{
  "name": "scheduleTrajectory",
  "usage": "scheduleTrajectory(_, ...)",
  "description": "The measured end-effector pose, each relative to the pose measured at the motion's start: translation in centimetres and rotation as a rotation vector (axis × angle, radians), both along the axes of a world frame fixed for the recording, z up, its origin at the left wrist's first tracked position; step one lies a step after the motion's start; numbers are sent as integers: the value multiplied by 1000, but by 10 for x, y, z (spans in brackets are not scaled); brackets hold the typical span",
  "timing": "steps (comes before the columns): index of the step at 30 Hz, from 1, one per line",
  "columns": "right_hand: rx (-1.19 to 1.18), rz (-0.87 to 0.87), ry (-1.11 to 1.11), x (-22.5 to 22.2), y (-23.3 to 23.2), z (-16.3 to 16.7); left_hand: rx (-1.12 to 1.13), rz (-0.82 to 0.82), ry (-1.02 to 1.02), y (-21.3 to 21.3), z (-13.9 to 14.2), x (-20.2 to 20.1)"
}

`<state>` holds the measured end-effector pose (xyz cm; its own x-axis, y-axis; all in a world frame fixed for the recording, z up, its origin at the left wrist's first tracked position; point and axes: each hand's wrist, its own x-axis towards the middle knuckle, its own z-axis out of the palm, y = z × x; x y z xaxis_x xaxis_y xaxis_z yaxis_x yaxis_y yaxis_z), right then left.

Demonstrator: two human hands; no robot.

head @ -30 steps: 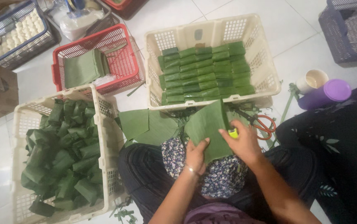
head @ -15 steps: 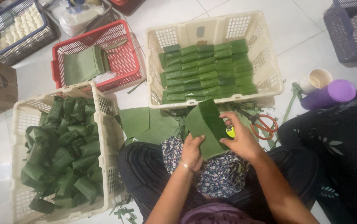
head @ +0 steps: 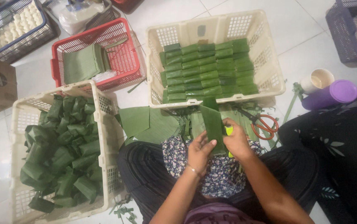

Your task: The person sits on the floor and wraps small white dough balls in banana leaves. They fold the leaves around each ball, secure them with a small clip, and place the finished bundles into a nearby basket.

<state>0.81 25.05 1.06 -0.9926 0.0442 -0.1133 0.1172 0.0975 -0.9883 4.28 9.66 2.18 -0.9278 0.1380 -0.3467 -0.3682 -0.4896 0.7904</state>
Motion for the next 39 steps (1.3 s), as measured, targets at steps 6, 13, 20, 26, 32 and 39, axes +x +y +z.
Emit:
scheduleTrajectory(6,-345,-55,-266,5,-5,-5,-110,92,-57,-11,-28,-3)
scheduleTrajectory(13,-137,-258,-239,-10,-2,0,-364,-186,191,-25,-47,10)
scheduleTrajectory(20,356,-393,577,-79,59,26,-594,-150,191,-66,-117,-34)
scheduleTrajectory(26,637,-259,295,-184,88,24,-630,-156,105,-64,-171,-59)
scheduleTrajectory(32,1017,32,42,-293,73,-33,-380,-201,-26,-54,-178,-63)
scheduleTrajectory(39,1280,98,-34,-345,45,-57,-262,-489,-97,-64,-183,-78)
